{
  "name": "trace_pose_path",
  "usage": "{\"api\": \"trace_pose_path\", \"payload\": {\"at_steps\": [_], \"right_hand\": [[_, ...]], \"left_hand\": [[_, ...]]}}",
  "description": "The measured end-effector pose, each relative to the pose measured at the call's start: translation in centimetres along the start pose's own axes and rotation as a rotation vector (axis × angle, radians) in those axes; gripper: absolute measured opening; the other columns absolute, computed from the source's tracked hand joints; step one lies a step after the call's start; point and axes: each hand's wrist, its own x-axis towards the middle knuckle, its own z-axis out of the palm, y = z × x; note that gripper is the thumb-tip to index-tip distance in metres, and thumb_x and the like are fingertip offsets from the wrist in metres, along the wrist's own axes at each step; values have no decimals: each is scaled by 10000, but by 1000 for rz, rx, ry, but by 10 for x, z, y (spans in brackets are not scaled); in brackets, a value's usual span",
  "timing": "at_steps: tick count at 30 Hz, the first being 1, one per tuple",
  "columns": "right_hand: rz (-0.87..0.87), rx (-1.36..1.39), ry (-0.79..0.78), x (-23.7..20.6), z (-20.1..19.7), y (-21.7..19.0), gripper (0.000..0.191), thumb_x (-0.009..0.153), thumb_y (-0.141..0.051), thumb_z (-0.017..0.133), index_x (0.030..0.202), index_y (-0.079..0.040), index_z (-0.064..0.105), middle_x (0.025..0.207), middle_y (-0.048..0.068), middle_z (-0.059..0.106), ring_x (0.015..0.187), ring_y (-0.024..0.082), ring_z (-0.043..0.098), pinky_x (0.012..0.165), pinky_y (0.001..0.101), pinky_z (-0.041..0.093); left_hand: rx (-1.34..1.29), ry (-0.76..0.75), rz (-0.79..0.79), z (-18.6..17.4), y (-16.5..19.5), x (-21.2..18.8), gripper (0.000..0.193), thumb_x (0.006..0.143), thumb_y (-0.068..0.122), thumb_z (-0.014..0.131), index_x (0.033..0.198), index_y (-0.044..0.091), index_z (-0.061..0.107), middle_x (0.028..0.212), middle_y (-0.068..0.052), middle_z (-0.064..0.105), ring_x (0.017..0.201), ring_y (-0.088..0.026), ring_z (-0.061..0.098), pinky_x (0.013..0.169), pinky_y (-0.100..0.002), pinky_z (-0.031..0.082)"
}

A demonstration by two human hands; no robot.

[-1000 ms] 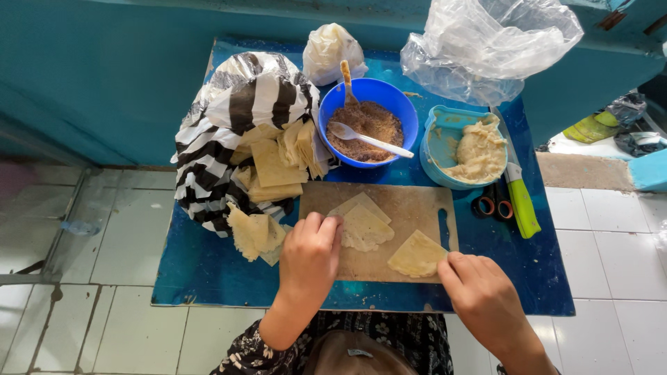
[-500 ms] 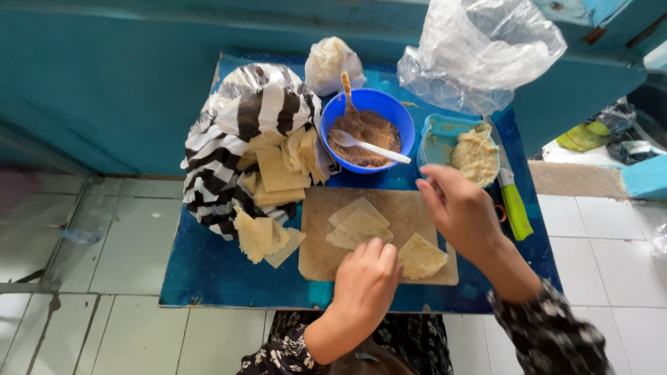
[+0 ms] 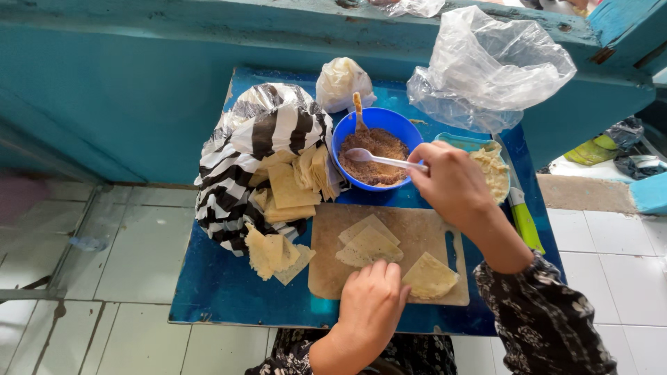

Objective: The person folds dumplings at a small blue table. They take square dough wrappers from a stack, spoon brown filling from a blue bowl onto a wrapper, then fold and pinch the wrapper closed and set the folded dumpling aside, repeating the cycle.

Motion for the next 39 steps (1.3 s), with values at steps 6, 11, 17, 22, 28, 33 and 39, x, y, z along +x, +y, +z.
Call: {"api": "trace_pose_path", "payload": {"at_steps": [6, 11, 17, 22, 28, 33, 39], "right_hand": [[-178, 307, 45, 8, 12, -30, 172, 946, -123, 706, 1089, -50, 768, 856, 104, 681, 659, 192, 645, 601, 322, 513], [-331, 405, 161, 21, 27, -35, 108, 998, -91, 671, 1067, -19, 712, 927, 106, 742, 694, 142, 674, 604, 282, 517], [-243, 317, 256, 12, 11, -7, 101, 1066, -95, 620, 1078, -2, 656, 790, 118, 720, 706, 159, 734, 609, 297, 546], [-127, 384, 204, 9, 21, 3, 135, 1061, -105, 586, 1057, 14, 650, 779, 99, 751, 718, 138, 761, 624, 278, 572], [47, 760, 285, 11, 26, 26, 204, 1107, -127, 535, 1040, 37, 637, 829, 106, 718, 732, 141, 730, 645, 280, 630], [82, 893, 334, 6, 19, 40, 200, 1105, -118, 524, 1040, 51, 610, 820, 145, 707, 701, 182, 741, 617, 308, 622], [122, 1026, 369, -15, 0, 43, 199, 1098, -100, 526, 1041, 69, 612, 844, 172, 709, 707, 205, 739, 651, 336, 644]], "left_hand": [[-5, -11, 43, 6, 5, 3, 219, 886, 183, 729, 919, 81, 538, 884, -96, 586, 875, -271, 636, 737, -377, 511], [-111, 28, 47, 9, 9, 0, 182, 959, 151, 674, 936, 67, 515, 874, -116, 573, 855, -294, 628, 696, -382, 528], [-240, 73, 24, 2, 4, 0, 126, 955, 83, 645, 958, 55, 521, 853, -121, 608, 816, -314, 643, 691, -395, 537], [-266, 66, 35, -6, 5, 0, 98, 961, 72, 641, 968, 45, 548, 853, -129, 606, 805, -321, 639, 683, -397, 537], [-297, 83, 36, -13, 6, -3, 89, 947, 82, 656, 963, 56, 572, 865, -126, 598, 819, -333, 633, 696, -413, 530], [-310, 71, 50, -16, 6, -2, 98, 934, 75, 656, 985, 54, 575, 887, -126, 593, 842, -329, 632, 709, -407, 530], [-294, 79, 26, -17, 6, -3, 124, 923, 62, 666, 1007, 53, 575, 900, -125, 608, 843, -329, 637, 714, -403, 535]]}}
